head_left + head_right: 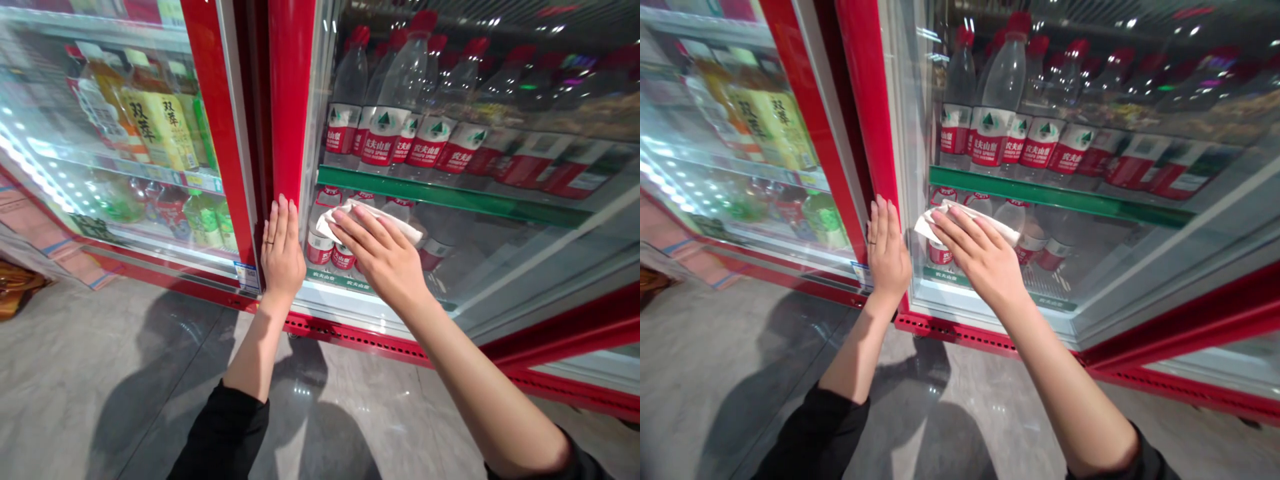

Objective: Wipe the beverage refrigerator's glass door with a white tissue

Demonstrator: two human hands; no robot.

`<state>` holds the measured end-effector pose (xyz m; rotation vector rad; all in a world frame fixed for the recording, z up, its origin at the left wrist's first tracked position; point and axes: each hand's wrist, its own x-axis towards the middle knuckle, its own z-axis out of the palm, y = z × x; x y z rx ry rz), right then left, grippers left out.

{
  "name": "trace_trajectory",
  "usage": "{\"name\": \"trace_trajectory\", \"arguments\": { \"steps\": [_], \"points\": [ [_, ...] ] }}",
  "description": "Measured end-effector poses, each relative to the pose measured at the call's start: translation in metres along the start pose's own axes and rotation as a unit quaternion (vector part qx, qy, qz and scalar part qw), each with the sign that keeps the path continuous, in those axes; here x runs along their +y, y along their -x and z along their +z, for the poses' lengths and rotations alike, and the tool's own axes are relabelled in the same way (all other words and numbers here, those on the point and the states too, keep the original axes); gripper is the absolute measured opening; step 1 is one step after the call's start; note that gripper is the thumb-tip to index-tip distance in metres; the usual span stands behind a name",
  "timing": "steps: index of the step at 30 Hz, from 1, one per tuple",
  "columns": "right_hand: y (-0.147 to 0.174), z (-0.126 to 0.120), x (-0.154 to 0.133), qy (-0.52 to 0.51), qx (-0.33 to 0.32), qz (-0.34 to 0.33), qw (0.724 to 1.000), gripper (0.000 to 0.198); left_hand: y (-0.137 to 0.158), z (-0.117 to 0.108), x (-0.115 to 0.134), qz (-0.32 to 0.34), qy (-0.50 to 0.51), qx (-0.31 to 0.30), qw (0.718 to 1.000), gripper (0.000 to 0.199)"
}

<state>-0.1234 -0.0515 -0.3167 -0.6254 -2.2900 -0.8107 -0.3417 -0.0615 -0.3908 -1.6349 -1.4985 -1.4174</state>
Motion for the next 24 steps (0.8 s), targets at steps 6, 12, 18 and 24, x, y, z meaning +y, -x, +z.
{"name": "trace_trajectory", "arguments": {
  "steps": [6,12,18,24],
  "points": [
    [-0.034,0.018,-0.02,-0.006,0.024,0.001,1.0,0.058,0.003,0.006,0.001,-0.004,0.01,0.022,1.0,0.059],
    [-0.014,0.015,-0.018,0.016,0.002,-0.04,0.999,0.056,0.003,0.002,-0.003,0.01,0.001,0.017,1.0,0.06],
    [-0.011,-0.005,0.001,0.019,0.044,0.064,0.997,0.068,0.001,-0.002,-0.014,0.027,-0.009,0.005,1.0,0.059],
    [-0.025,0.003,-0.005,0.013,0.035,0.022,0.999,0.063,0.0,0.003,-0.005,0.023,-0.011,0.041,0.999,0.061]
  ]
}}
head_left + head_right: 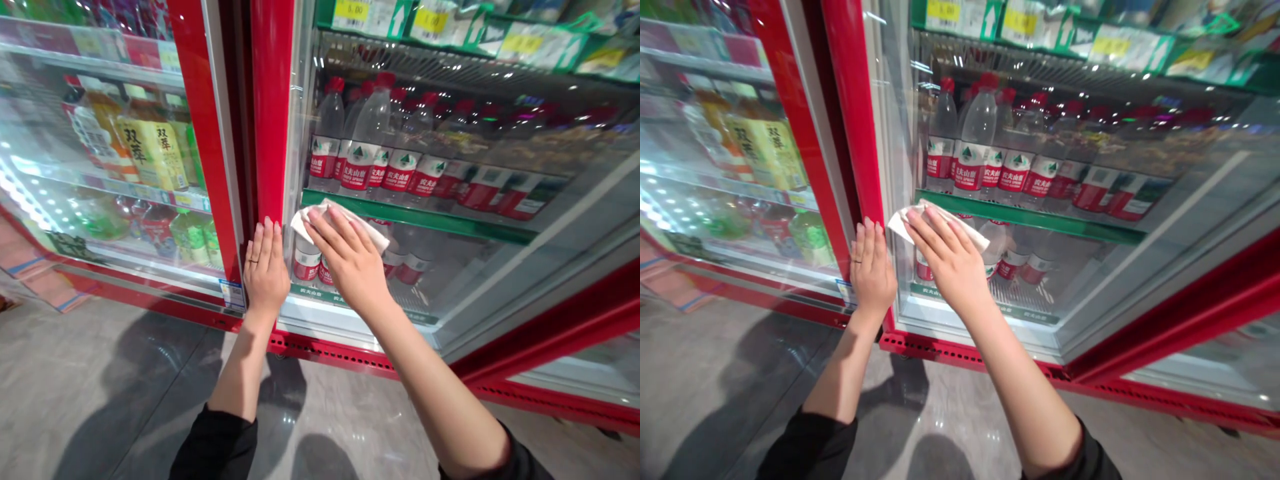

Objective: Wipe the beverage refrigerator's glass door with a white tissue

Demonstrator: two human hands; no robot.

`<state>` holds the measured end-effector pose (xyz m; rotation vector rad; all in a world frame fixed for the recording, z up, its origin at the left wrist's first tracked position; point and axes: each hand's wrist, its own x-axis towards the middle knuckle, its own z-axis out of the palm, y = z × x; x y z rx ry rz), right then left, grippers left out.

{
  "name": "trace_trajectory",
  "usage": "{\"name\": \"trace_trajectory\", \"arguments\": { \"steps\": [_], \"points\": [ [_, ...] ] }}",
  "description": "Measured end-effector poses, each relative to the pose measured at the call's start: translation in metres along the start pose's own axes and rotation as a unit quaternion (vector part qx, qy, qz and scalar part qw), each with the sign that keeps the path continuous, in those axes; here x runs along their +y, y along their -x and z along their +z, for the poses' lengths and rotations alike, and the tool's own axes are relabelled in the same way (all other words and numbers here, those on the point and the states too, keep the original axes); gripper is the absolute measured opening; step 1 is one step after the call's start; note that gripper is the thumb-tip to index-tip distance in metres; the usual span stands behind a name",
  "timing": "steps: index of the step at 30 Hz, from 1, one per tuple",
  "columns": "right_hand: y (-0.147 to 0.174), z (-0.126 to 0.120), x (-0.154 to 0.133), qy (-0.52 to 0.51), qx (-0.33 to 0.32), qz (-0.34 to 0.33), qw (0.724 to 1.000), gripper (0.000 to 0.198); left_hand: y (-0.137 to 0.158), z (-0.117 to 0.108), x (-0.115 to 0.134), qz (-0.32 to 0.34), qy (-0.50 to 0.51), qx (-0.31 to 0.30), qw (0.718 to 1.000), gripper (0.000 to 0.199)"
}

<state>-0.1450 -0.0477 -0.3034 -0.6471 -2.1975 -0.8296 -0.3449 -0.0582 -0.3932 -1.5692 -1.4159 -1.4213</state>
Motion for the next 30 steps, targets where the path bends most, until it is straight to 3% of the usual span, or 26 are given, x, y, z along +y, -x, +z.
{"name": "trace_trajectory", "arguments": {
  "steps": [4,8,11,14,20,23,26,30],
  "points": [
    [0.024,-0.013,0.019,0.016,-0.04,-0.069,0.997,0.063,-0.004,-0.001,0.003,0.016,0.012,-0.021,1.0,0.06],
    [0.025,-0.03,0.038,0.027,-0.031,-0.045,0.998,0.068,-0.009,-0.004,0.003,0.027,0.007,-0.023,0.999,0.06],
    [0.009,-0.028,0.035,0.037,0.001,0.001,0.999,0.065,-0.011,-0.005,0.008,0.025,0.031,-0.031,0.999,0.059],
    [0.002,-0.018,0.023,0.035,0.007,-0.01,0.999,0.06,-0.013,-0.004,0.018,0.018,0.064,-0.063,0.996,0.055],
    [0.039,-0.022,0.03,0.068,-0.033,-0.071,0.995,0.057,-0.013,-0.001,0.035,0.013,0.076,-0.084,0.993,0.055],
    [0.047,-0.032,0.044,0.087,-0.007,-0.026,0.996,0.058,-0.012,0.0,0.038,0.013,0.087,-0.101,0.991,0.055],
    [0.032,-0.032,0.047,0.088,0.042,0.049,0.994,0.062,-0.012,0.003,0.041,0.026,0.088,-0.109,0.99,0.055],
    [0.017,-0.022,0.035,0.059,0.054,0.079,0.994,0.065,-0.014,0.01,0.047,0.066,0.062,-0.072,0.993,0.059]
  ]
}}
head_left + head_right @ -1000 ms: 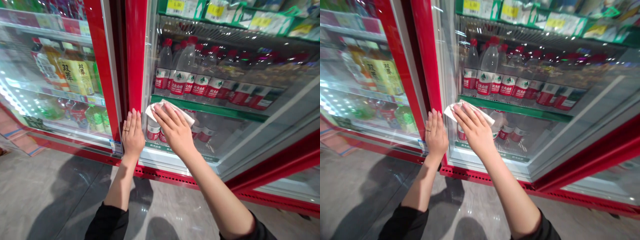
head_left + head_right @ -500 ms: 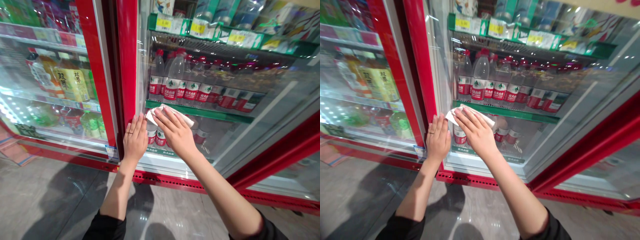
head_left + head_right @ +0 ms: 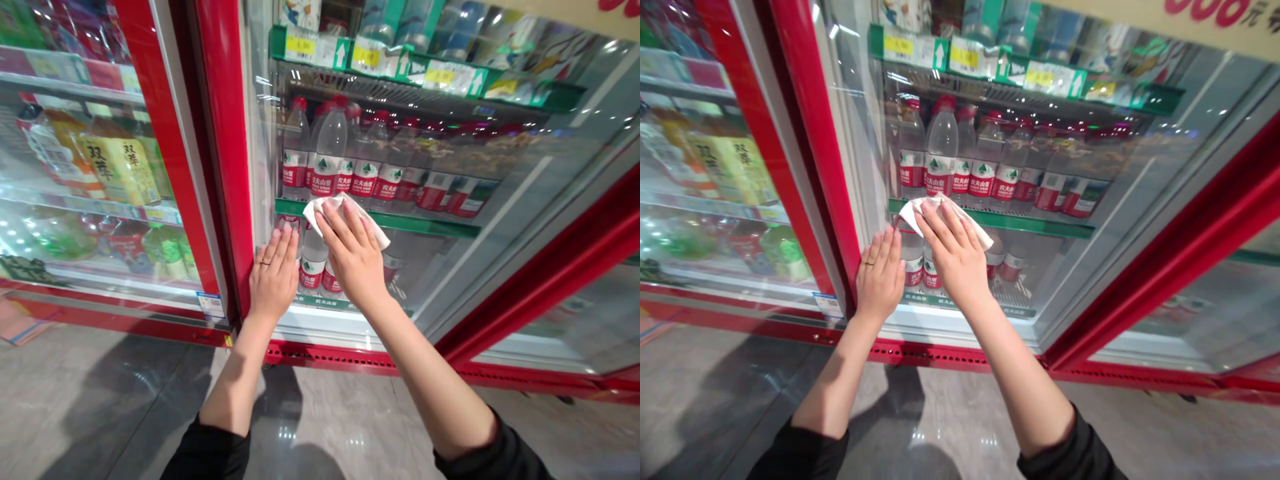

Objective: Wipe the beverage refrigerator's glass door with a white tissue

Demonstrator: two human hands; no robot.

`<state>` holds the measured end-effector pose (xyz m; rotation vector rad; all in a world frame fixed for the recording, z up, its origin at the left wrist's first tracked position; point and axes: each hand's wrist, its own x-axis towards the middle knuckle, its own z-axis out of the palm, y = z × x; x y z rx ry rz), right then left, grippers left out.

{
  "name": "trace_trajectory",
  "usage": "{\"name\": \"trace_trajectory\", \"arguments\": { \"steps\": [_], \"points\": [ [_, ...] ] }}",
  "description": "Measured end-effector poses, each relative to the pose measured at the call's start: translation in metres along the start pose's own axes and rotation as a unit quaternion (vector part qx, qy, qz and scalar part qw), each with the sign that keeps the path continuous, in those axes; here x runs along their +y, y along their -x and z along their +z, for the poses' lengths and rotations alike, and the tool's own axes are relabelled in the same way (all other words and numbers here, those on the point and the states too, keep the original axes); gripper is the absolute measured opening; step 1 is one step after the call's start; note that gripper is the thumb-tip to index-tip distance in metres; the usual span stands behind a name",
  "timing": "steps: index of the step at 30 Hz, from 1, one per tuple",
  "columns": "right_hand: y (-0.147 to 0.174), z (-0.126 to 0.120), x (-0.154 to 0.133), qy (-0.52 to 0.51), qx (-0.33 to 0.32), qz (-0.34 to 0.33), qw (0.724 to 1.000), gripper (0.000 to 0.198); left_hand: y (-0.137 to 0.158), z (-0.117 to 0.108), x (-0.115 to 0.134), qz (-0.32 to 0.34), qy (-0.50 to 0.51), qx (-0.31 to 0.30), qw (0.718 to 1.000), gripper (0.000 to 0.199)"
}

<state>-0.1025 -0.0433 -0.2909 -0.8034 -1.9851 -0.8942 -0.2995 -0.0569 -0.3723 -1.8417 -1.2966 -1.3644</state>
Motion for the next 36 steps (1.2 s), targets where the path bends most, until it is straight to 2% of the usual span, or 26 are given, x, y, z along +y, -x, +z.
{"name": "trace_trajectory", "arguments": {
  "steps": [3,7,13,17,20,22,25,28,31,36],
  "points": [
    [0.015,0.001,-0.002,-0.002,-0.027,-0.007,1.0,0.06,-0.004,0.005,0.008,0.035,-0.037,0.029,0.998,0.069],
    [0.038,-0.006,0.008,0.008,-0.025,0.04,0.999,0.056,-0.008,0.006,0.025,0.059,-0.06,0.019,0.996,0.078],
    [0.025,0.001,0.0,-0.066,-0.005,0.111,0.992,0.061,-0.007,0.006,0.043,0.087,-0.063,-0.014,0.994,0.08],
    [0.02,0.001,0.001,-0.083,0.0,0.073,0.994,0.059,-0.009,0.009,0.04,0.048,-0.036,-0.004,0.998,0.079],
    [0.024,-0.01,0.019,-0.093,-0.015,0.003,0.996,0.056,-0.012,0.012,0.04,0.037,-0.006,-0.021,0.999,0.079],
    [0.026,-0.018,0.032,-0.085,-0.026,-0.018,0.996,0.055,-0.013,0.015,0.044,0.038,-0.007,-0.024,0.999,0.077],
    [0.026,-0.025,0.039,-0.057,-0.014,0.029,0.998,0.056,-0.017,0.02,0.057,0.043,-0.026,0.004,0.999,0.072],
    [0.021,-0.022,0.031,-0.06,0.005,0.081,0.995,0.056,-0.024,0.021,0.07,0.045,-0.033,0.037,0.998,0.07],
    [0.015,-0.02,0.02,-0.084,0.009,0.095,0.992,0.059,-0.03,0.018,0.076,0.05,-0.033,0.047,0.997,0.073],
    [0.011,-0.035,0.018,-0.081,-0.057,0.091,0.991,0.078,-0.036,0.013,0.074,0.119,-0.034,0.014,0.992,0.083]
  ]
}}
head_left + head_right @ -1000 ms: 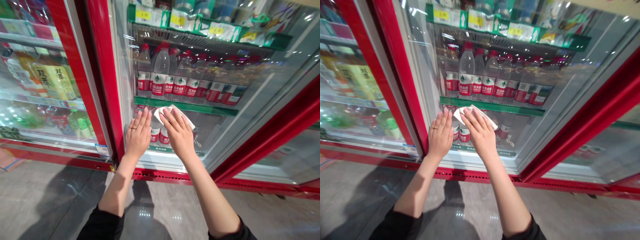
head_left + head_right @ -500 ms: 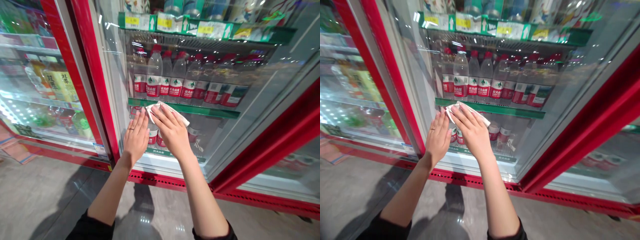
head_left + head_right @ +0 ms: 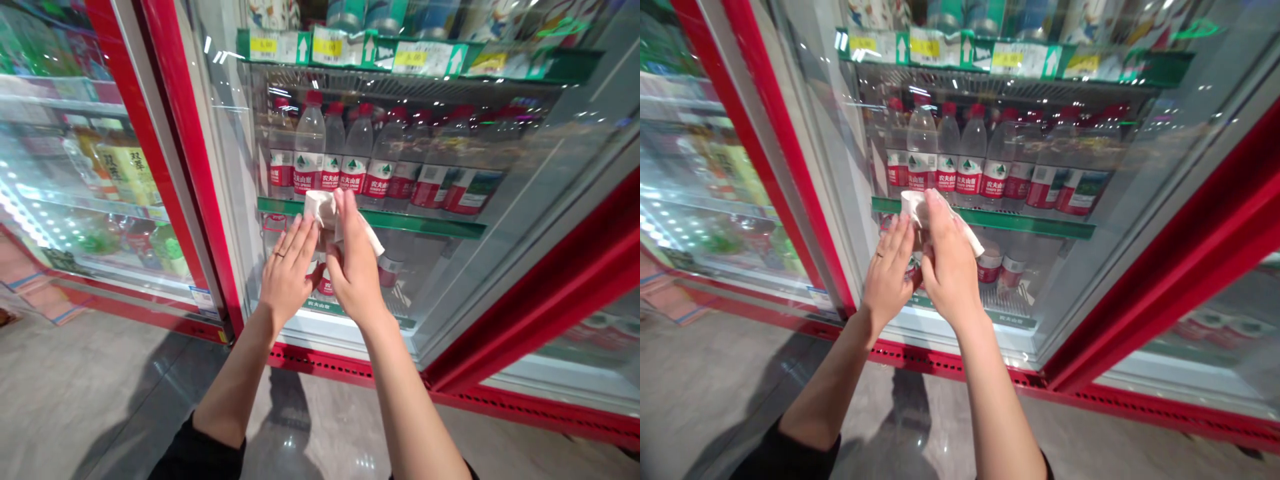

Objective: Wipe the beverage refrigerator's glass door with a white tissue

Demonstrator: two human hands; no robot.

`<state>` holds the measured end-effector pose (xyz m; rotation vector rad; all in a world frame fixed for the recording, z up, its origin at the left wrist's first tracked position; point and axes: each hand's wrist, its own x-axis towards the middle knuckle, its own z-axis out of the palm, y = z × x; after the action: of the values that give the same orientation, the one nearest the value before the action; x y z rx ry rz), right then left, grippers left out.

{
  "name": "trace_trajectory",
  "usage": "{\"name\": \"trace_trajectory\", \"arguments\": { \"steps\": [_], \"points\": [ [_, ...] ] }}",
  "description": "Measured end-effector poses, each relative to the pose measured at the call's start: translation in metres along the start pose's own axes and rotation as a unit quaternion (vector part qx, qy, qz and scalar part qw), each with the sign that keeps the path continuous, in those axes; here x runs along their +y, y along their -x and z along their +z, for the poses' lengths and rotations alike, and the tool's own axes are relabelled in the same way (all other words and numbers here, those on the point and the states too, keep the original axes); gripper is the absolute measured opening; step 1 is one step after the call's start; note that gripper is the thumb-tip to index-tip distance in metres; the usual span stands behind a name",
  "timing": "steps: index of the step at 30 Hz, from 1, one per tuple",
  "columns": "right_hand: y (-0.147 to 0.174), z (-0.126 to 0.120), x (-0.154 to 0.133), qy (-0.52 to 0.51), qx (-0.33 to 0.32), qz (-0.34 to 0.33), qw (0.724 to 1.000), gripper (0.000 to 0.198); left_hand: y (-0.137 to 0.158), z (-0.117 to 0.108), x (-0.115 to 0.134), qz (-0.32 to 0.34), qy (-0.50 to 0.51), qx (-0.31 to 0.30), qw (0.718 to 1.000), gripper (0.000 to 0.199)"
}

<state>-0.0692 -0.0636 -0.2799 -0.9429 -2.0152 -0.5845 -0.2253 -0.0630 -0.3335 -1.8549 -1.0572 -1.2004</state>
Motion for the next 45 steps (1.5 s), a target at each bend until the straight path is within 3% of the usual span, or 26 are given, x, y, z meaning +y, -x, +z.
{"name": "trace_trajectory", "arguments": {
  "steps": [4,9,12,15,18,21,26,29,32,35,39,42,45],
  "points": [
    [0.001,-0.01,-0.002,-0.023,-0.028,0.018,0.999,0.103,-0.01,0.01,0.006,0.029,-0.006,-0.009,1.0,0.081],
    [0.004,-0.009,-0.002,-0.179,0.027,0.026,0.983,0.122,-0.022,0.028,0.023,0.028,0.011,0.114,0.993,0.068],
    [0.014,-0.007,0.005,-0.235,0.035,0.042,0.97,0.111,-0.021,0.024,0.022,0.025,0.03,0.161,0.986,0.048],
    [0.027,-0.007,0.015,-0.266,0.053,0.045,0.962,0.088,-0.015,0.009,0.005,0.0,0.055,0.155,0.986,0.036],
    [0.038,-0.011,0.024,-0.225,0.071,-0.014,0.972,0.071,-0.01,-0.002,-0.015,-0.077,0.035,0.152,0.985,0.036],
    [0.044,-0.015,0.032,-0.143,0.1,-0.058,0.983,0.07,-0.011,-0.001,-0.019,-0.121,-0.006,0.137,0.983,0.041],
    [0.052,-0.015,0.043,-0.069,0.146,-0.016,0.987,0.07,-0.008,0.007,0.012,-0.083,-0.016,0.052,0.995,0.073],
    [0.058,-0.012,0.049,-0.056,0.16,0.01,0.985,0.071,-0.002,0.005,0.014,-0.041,-0.022,0.001,0.999,0.092],
    [0.063,-0.008,0.056,-0.043,0.161,0.026,0.986,0.076,-0.003,0.002,-0.005,-0.014,-0.018,-0.014,1.0,0.069],
    [0.066,-0.004,0.062,-0.021,0.16,0.043,0.986,0.083,-0.012,0.005,-0.015,-0.059,0.003,0.019,0.998,0.059],
    [0.071,-0.001,0.069,0.014,0.141,0.065,0.988,0.085,-0.021,0.019,0.01,-0.116,-0.011,0.082,0.99,0.062],
    [0.074,0.002,0.074,0.049,0.103,0.076,0.991,0.084,-0.014,0.027,0.028,-0.047,-0.009,0.074,0.996,0.064],
    [0.077,0.007,0.081,0.071,0.09,0.082,0.99,0.082,-0.003,0.025,0.018,0.041,0.011,0.041,0.998,0.064]
  ]
}}
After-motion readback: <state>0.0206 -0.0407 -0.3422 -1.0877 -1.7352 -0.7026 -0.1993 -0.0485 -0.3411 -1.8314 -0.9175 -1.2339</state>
